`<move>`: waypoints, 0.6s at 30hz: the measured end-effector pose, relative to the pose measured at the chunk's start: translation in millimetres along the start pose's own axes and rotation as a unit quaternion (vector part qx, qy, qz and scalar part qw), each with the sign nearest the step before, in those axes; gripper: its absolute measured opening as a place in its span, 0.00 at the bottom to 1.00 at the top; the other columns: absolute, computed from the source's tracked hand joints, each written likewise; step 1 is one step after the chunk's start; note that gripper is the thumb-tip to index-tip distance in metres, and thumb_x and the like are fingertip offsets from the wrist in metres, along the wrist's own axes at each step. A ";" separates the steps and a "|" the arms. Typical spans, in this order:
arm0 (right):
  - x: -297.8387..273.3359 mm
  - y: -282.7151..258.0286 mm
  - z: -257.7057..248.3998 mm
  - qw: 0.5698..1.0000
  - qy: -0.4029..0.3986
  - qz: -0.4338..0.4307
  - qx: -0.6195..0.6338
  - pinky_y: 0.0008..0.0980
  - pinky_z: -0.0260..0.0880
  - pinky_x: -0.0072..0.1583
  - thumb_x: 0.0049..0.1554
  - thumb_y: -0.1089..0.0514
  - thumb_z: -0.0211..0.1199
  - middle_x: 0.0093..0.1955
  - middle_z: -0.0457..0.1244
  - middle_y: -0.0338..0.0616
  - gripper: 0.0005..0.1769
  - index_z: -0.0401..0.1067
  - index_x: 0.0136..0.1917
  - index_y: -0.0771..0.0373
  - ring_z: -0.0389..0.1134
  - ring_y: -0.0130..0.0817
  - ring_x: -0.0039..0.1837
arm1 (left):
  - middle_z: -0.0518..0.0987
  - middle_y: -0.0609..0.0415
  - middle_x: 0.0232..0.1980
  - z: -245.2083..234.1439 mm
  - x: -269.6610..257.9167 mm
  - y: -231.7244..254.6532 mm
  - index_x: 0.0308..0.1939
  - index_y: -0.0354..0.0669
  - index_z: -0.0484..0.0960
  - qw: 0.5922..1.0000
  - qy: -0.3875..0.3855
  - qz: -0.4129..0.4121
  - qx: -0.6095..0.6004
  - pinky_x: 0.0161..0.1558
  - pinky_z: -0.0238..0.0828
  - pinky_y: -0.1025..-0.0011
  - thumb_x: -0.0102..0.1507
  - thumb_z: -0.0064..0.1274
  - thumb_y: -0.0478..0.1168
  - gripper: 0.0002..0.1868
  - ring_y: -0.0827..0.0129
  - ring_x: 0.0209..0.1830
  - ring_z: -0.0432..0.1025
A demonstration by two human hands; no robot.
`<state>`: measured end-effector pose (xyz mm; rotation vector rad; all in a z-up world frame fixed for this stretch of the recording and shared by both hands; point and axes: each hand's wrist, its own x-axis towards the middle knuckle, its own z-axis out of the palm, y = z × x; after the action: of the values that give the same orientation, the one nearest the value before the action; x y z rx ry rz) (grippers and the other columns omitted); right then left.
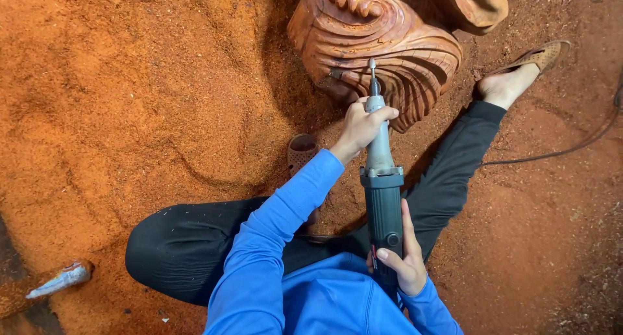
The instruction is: The person carves decorative details into a wooden sculpture using a handheld rotary tool.
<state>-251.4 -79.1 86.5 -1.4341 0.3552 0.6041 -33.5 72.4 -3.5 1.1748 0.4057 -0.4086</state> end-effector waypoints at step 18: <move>-2.2 -23.4 18.8 0.998 -0.001 0.021 -0.052 0.36 0.72 0.32 0.45 0.59 0.61 0.50 0.66 0.66 0.64 0.25 0.84 0.54 0.72 0.44 0.32 | 0.80 0.42 0.35 -21.0 -12.2 6.5 0.61 0.18 0.72 0.996 -0.008 -0.005 -0.087 0.34 0.76 0.68 0.51 0.56 0.47 0.40 0.61 0.32 0.76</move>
<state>-241.8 -61.6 109.0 -1.5291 0.3573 0.6666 -42.6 95.5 0.9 1.0001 0.4258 -0.3827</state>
